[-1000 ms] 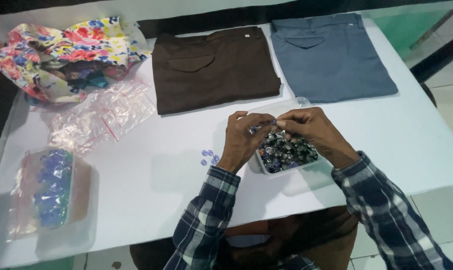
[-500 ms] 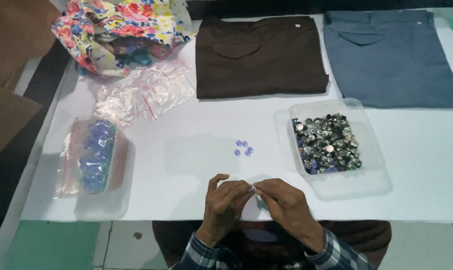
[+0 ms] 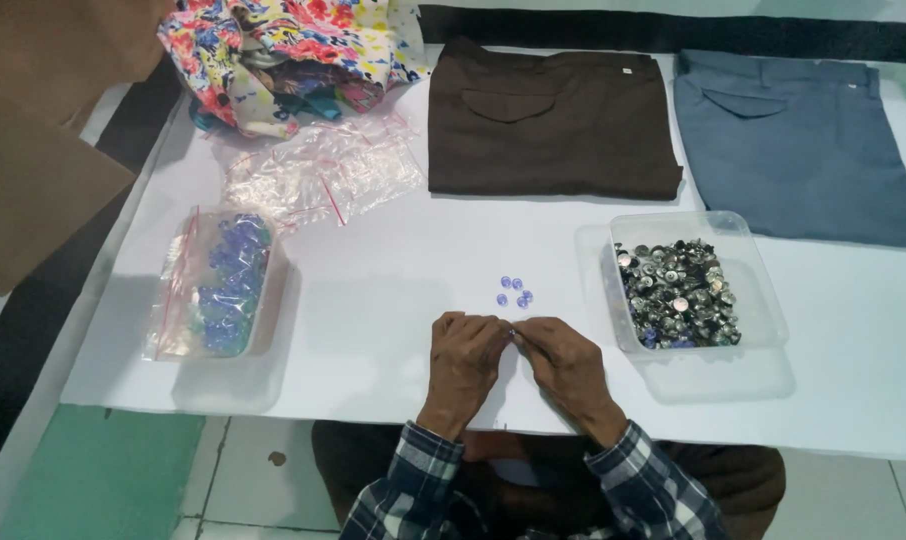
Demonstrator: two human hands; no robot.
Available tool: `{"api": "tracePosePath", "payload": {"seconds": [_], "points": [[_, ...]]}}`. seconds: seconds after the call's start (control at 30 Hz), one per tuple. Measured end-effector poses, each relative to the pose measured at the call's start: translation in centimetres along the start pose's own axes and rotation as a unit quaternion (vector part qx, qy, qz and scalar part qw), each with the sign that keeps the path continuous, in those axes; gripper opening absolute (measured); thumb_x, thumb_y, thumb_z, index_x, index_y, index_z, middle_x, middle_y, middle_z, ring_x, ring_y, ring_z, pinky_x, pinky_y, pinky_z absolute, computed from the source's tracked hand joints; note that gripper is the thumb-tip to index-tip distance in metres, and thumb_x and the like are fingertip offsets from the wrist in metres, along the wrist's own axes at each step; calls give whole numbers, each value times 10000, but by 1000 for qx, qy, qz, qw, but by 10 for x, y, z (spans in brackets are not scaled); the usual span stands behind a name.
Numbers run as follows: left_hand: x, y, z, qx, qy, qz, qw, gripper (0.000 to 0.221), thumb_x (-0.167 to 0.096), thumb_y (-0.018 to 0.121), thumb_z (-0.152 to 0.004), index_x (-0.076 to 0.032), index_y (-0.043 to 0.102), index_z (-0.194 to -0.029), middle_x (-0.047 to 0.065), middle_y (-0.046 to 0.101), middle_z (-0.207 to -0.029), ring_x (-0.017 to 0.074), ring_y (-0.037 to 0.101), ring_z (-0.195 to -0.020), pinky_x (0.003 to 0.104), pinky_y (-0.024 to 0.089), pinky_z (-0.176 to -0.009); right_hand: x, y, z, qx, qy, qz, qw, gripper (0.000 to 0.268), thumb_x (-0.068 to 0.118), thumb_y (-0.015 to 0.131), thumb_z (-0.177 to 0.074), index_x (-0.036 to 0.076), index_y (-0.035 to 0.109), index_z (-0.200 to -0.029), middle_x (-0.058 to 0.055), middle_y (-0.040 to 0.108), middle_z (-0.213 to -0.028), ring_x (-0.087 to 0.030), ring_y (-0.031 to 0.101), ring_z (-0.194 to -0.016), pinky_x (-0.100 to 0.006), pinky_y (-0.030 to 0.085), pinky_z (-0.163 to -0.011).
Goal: The person is sorting and inspecting small buttons by picking them from a container and placing them on a work surface.
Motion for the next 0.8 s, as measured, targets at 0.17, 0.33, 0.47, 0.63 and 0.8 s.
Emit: {"api": "tracePosePath", "payload": {"seconds": [0.17, 0.33, 0.47, 0.63, 0.8], "points": [[-2, -7, -11, -12, -19, -29, 999, 106, -158, 739, -889, -225, 726, -970, -51, 717, -846, 117, 697, -938, 371, 469, -977, -9, 12, -4, -15, -3, 41, 999, 145, 209, 717, -922, 207, 778, -1053, -16, 777, -870, -202, 754, -827, -313, 641, -716], [4, -3, -14, -7, -64, -8, 998, 152, -169, 746, -880, -247, 714, -1007, -43, 691, -846, 126, 686, -910, 366, 472, -979, -8, 14, -11, -13, 5, 57, 998, 152, 203, 727, -917, 220, 789, -1054, -20, 779, -935, -211, 755, -853, -308, 638, -739], [4, -5, -13, -4, -84, 11, 996, 149, -189, 747, -881, -242, 716, -1016, -39, 691, -839, 129, 691, -892, 364, 466, -978, 6, 5, -13, -11, 11, 42, 999, 180, 159, 721, -914, 196, 778, -1081, -55, 779, -931, -243, 756, -859, -333, 641, -749], [8, 0, -13, -8, -86, 8, 996, 110, -236, 738, -895, -247, 722, -1003, -56, 695, -835, 122, 694, -878, 362, 468, -968, 15, 1, -18, -15, 27, 1, 1000, 207, 131, 720, -915, 165, 769, -1114, -74, 781, -957, -271, 753, -886, -359, 638, -747], [-4, -16, -17, 6, -122, 65, 990, 244, -168, 773, -859, -210, 711, -1091, -15, 732, -900, 135, 697, -954, 373, 439, -1028, -2, 5, -11, -33, 70, -57, 995, 385, 161, 781, -864, 216, 723, -1240, -60, 766, -1067, -232, 737, -784, -365, 625, -684]]}}
Point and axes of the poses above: each hand's wrist, its own z-axis away from the middle knuckle, its own y-axis out of the palm, x = y × z, the point moved 1 cm from there along -z, towards the middle knuckle
